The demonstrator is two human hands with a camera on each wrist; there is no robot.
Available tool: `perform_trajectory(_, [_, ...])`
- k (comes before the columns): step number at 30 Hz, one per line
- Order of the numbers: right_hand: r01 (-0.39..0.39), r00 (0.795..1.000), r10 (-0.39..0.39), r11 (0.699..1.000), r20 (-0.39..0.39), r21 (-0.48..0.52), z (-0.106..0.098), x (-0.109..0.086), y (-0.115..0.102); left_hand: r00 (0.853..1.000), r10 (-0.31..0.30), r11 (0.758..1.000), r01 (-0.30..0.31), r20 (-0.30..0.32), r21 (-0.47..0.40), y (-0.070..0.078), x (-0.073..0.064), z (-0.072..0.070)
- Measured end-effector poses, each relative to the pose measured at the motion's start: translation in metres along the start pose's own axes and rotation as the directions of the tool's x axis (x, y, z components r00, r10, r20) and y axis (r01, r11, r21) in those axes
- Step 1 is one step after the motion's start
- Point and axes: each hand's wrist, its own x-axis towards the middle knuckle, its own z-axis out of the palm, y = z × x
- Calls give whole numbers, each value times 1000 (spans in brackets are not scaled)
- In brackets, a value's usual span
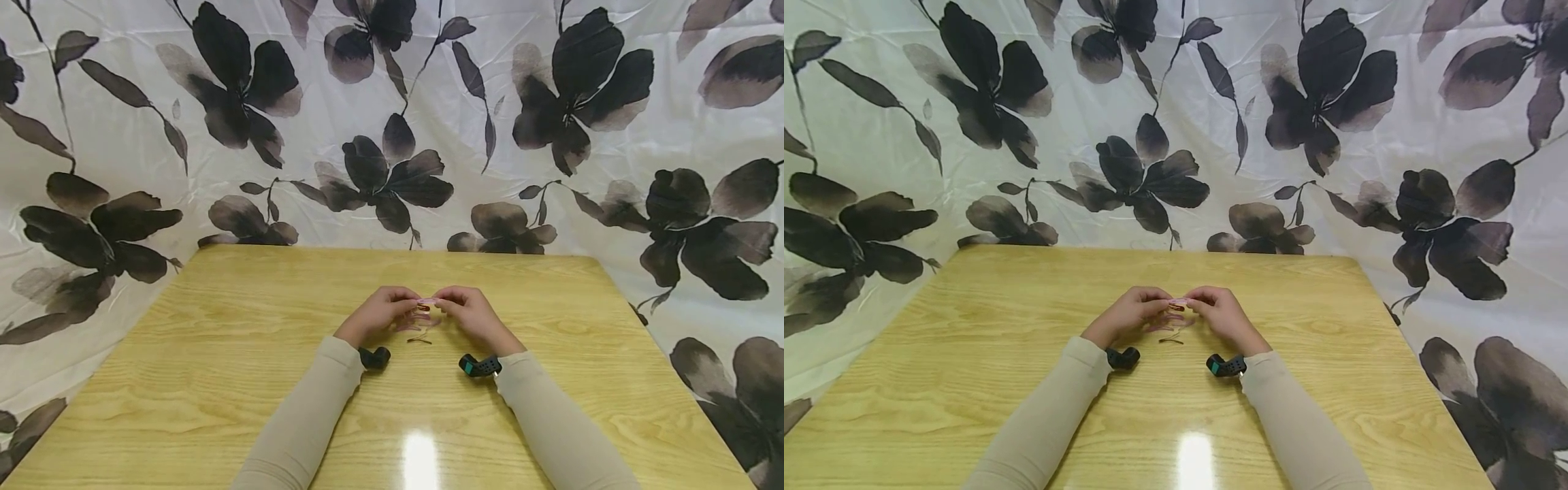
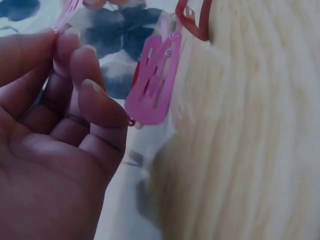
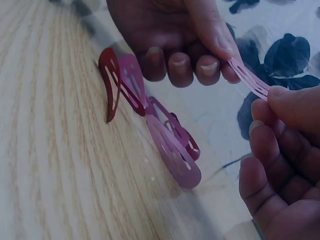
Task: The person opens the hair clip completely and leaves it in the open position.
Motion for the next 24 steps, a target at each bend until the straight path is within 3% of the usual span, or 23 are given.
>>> perform_trajectory(15, [21, 1000, -21, 1000, 2, 3, 0, -3, -3, 999, -36, 987, 41, 38, -156, 4, -5, 0])
perform_trajectory(24, [25, 1000, -25, 1000, -5, 9, 2, -3, -4, 998, -42, 982, 49, 39, -180, 3, -6, 0])
